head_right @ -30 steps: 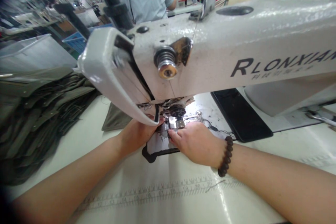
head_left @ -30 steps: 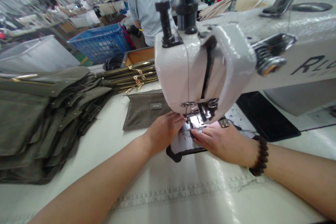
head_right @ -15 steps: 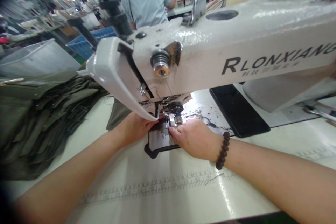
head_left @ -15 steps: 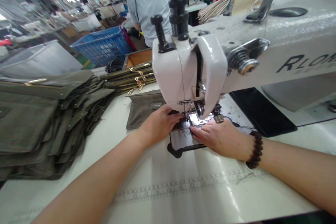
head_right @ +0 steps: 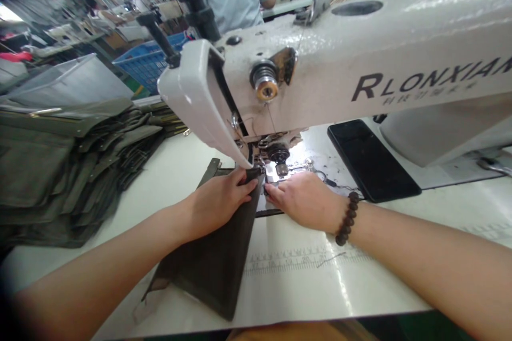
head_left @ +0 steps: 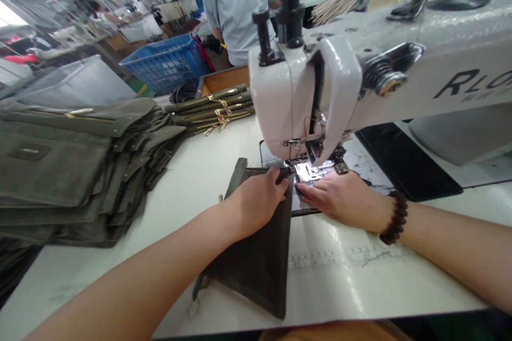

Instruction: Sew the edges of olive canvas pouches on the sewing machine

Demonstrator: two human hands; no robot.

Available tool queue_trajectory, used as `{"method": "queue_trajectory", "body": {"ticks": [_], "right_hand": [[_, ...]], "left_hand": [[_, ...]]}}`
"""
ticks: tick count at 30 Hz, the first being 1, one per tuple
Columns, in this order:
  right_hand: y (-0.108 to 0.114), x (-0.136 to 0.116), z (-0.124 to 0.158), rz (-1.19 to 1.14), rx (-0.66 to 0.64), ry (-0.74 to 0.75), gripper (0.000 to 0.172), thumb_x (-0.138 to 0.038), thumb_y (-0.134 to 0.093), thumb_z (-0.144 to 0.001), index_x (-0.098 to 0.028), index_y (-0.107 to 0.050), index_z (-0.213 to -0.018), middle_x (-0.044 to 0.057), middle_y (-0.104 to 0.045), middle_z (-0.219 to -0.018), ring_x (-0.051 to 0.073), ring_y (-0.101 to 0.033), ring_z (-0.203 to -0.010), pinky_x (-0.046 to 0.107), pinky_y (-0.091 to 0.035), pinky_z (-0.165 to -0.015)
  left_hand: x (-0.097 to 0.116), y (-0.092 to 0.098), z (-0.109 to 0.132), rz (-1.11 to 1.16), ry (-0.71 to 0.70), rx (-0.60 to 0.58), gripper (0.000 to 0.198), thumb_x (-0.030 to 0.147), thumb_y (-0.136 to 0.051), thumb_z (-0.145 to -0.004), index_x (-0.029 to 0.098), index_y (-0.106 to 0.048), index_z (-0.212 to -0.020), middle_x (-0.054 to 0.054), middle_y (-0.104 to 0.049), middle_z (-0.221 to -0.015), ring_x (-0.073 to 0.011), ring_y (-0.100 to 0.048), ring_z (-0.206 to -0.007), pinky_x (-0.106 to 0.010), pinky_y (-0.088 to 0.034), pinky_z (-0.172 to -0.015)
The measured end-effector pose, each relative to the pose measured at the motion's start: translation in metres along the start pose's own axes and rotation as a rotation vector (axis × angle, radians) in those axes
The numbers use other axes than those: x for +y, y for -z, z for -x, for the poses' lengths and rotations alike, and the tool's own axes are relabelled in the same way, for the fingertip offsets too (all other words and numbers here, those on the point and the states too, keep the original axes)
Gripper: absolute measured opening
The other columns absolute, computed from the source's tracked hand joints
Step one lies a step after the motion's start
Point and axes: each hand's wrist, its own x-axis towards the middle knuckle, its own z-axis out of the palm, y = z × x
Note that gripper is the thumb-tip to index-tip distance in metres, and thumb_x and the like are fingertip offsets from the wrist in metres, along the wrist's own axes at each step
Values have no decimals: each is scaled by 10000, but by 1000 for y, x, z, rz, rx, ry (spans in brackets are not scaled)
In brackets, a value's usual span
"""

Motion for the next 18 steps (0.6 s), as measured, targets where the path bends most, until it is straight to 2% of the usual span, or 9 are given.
{"method": "queue_trajectory", "body": {"ticks": [8, 10, 13, 15, 16, 17, 18], "right_hand": [[-1, 0, 0, -6, -8, -16, 223, -295, -399, -877, -194, -589, -934, 12, -600, -595, 101, -470, -482, 281, -100, -463], [-2, 0, 0, -23, -7, -23, 241, -302, -381, -885, -187, -587, -934, 18, -604, -606, 101, -470, -485, 282, -108, -463], [4, -1, 2, -73, -74, -23, 243, -294, -369, -891, -179, -583, -902, 21, -606, -622, 109, -493, -508, 275, -132, -464], [15, -4, 5, -111, -150, -28, 203, -293, -411, -874, -179, -577, -895, 20, -610, -645, 123, -520, -539, 261, -156, -465], [22, -7, 8, -129, -190, -36, 176, -292, -446, -856, -180, -577, -893, 20, -612, -654, 133, -532, -553, 254, -169, -467], [29, -10, 11, -151, -233, -45, 153, -287, -480, -836, -182, -581, -884, 21, -615, -659, 142, -543, -565, 250, -185, -469], [37, -14, 16, -177, -283, -57, 132, -278, -507, -818, -185, -589, -861, 22, -617, -657, 150, -552, -573, 247, -202, -473]], "left_hand": [[-2, -2, -6, 102, 5, 41, 270, 199, -425, -854, 86, -534, -1073, -134, -531, -959, -204, -579, -794, -319, -490, -683], [-1, 2, -2, 107, -16, 74, 266, 221, -437, -852, 86, -555, -1049, -125, -559, -929, -217, -575, -829, -328, -489, -707], [12, 7, 23, 140, -55, 129, 412, 387, -524, -791, 92, -541, -1078, -135, -581, -980, -248, -566, -905, -359, -488, -758], [26, 5, 47, 169, -129, 151, 715, 555, -623, -627, 83, -483, -1147, -189, -514, -1143, -308, -514, -1019, -396, -476, -807], [34, 2, 59, 146, -174, 157, 767, 550, -670, -570, 69, -484, -1137, -216, -483, -1181, -342, -481, -1061, -416, -472, -814], [40, -1, 68, 124, -215, 184, 731, 499, -700, -565, 63, -495, -1114, -222, -481, -1185, -357, -467, -1075, -429, -470, -818], [46, -6, 75, 119, -244, 221, 608, 400, -699, -619, 71, -504, -1092, -207, -492, -1182, -339, -470, -1080, -417, -469, -828]]}}
